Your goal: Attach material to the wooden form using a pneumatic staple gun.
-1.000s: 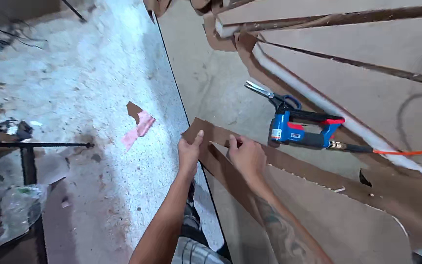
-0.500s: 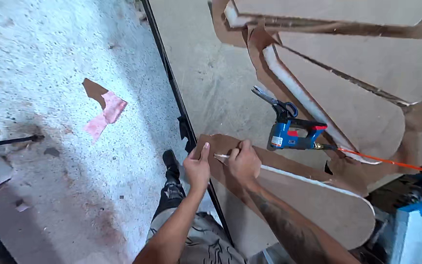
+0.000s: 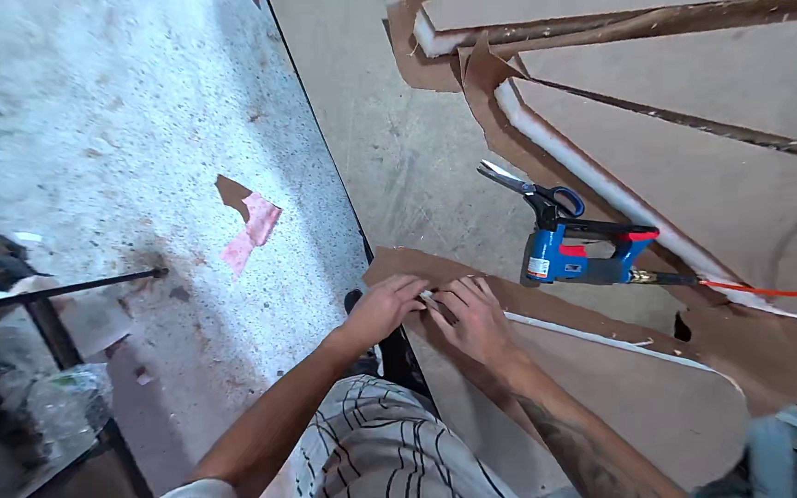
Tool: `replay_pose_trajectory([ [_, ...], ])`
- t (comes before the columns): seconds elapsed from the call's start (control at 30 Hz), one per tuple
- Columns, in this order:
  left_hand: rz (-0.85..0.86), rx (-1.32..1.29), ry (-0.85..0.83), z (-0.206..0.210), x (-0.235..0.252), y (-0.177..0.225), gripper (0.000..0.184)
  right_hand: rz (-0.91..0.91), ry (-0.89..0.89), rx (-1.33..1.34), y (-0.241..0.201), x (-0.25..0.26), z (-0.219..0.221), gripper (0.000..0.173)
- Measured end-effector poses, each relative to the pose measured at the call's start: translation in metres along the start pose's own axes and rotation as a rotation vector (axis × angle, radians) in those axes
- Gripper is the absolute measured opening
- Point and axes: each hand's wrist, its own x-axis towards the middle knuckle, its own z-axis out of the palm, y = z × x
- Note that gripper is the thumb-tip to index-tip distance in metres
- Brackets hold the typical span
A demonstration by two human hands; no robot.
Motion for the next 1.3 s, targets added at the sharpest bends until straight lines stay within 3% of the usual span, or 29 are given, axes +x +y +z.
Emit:
replay_pose_trajectory([
  [0.13,0.189,0.146,-0.152,-0.002,0.016,-0.005,0.031,-0.011,0.032,0.039,0.006,-0.005,0.002,0.026],
  [0.27,0.231,0.217,-0.12,0.003,0.009,-0.018,0.035,-0.029,0.084,0.061,0.011,-0.009,0.009,0.024],
  [0.33,0.024,0.096,0.028,0.011,0.004,-0.017,0.029,-0.03,0.083,0.058,0.011,-0.011,0.011,0.023],
  [0.4,-0.388,-0.198,0.326,0.012,0.008,-0.01,0.028,-0.016,0.092,0.054,0.01,-0.011,0.013,0.023],
  [0.47,-0.671,-0.403,0.584,-0.007,0.013,-0.012,0.035,-0.001,0.103,0.04,0.008,-0.011,0.013,0.023],
  [0.53,-0.797,-0.402,0.613,-0.026,0.004,-0.012,0.054,0.008,0.108,0.03,0.01,-0.011,0.014,0.025],
  [0.57,-0.788,-0.312,0.598,-0.031,-0.005,-0.014,0.052,0.015,0.107,0.026,0.01,-0.011,0.014,0.026],
  [0.6,-0.705,-0.19,0.548,-0.035,-0.015,-0.017,0.033,0.028,0.106,0.023,0.009,-0.01,0.013,0.027],
  [0.63,-0.567,-0.09,0.421,-0.039,-0.022,-0.019,0.031,0.043,0.099,0.021,0.007,-0.009,0.009,0.027],
  [0.67,-0.417,-0.003,0.288,-0.04,-0.023,-0.018,0.052,0.059,0.085,0.018,0.005,-0.008,0.007,0.027],
  [0.7,-0.281,0.072,0.186,-0.037,-0.02,-0.015,0.056,0.073,0.068,0.015,0.003,-0.007,0.005,0.028],
  [0.83,0.089,0.154,-0.176,-0.009,0.014,-0.011,0.034,0.113,0.036,0.002,-0.002,-0.005,0.003,0.029],
  [0.93,0.253,0.181,-0.27,0.003,0.029,-0.022,0.029,0.13,0.002,-0.027,-0.001,-0.005,0.004,0.031],
  [1.0,0.255,0.131,-0.21,0.006,0.026,-0.026,0.027,0.144,0.002,-0.025,0.0,-0.006,0.006,0.032],
  [1.07,0.07,-0.093,-0.078,0.013,0.015,-0.02,0.024,0.16,0.002,-0.022,-0.001,-0.007,0.008,0.033],
  [1.17,-0.402,-0.442,0.12,0.015,0.0,-0.006,0.021,0.174,0.012,-0.032,0.0,-0.009,0.01,0.033],
  [1.23,-0.541,-0.507,0.27,-0.007,-0.002,-0.021,0.024,0.185,0.009,-0.046,0.0,-0.01,0.011,0.034],
  [1.3,-0.635,-0.532,0.304,-0.049,-0.007,-0.045,0.027,0.198,-0.008,-0.049,-0.003,-0.01,0.009,0.036],
])
